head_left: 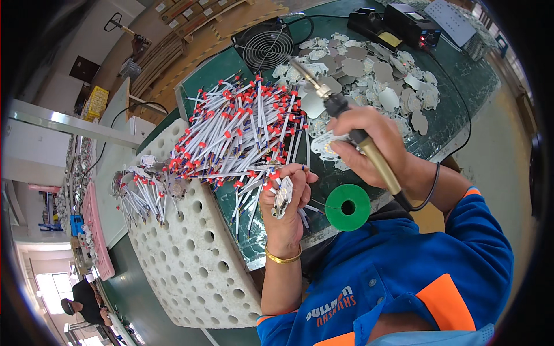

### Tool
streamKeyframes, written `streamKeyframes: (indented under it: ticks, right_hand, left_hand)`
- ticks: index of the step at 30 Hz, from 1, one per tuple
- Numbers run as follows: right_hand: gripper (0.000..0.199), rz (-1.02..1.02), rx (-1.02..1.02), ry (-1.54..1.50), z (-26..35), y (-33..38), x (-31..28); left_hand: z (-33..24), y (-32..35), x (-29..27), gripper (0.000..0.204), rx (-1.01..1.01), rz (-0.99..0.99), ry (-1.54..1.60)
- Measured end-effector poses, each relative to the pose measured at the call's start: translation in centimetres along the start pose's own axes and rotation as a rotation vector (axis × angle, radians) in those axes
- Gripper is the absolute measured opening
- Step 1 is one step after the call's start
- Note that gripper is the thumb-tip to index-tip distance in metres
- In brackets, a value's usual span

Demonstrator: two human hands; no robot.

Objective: The person solders wires onto LED circuit boards using a soldering iron and solder wire.

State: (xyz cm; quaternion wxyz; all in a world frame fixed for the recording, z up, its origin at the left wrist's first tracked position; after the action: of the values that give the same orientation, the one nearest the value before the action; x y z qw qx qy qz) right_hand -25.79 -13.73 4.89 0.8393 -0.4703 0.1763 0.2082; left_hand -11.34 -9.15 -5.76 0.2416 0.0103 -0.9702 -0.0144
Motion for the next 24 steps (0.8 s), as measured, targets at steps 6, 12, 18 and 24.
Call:
streamKeyframes:
  ticks: [6, 12, 18, 24]
  right_hand:
    - [0.028, 0.124, 0.074, -0.106, -0.5, -0.1, 1.2]
    - [0.028, 0.238, 0.11, -0.179, -0.2, -0.4, 1.9]
    - [0.028, 0.249, 0.018, -0.18, 0.0, -1.0, 2.2]
    - [0.029, 0.264, 0.013, -0.211, -0.4, -1.1, 2.7]
  left_hand:
    - [-0.6, 0.5, 0.8, 0.015, 0.065, 0.001, -0.1]
    - [-1.7, 1.1, -0.1, 0.022, 0.269, -0.095, -0.335]
    - [-0.9, 0.9, -1.2, 0.021, 0.207, -0.055, -0.211]
    - [-1.7, 0.7, -0.9, 0.021, 0.23, -0.084, -0.491]
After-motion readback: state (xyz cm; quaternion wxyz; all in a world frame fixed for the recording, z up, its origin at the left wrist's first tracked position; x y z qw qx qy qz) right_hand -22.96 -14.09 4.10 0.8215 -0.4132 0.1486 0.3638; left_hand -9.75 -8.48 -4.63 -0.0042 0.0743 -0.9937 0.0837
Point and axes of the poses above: each hand's wrist, its own y-axis away from the middle knuckle, its own x-axis out of the palm, z = x × y, the point moved 8 cm from there along -y, towards the middle knuckle, and after that the axes turned 10 degrees about z, right-handed, at the moved point
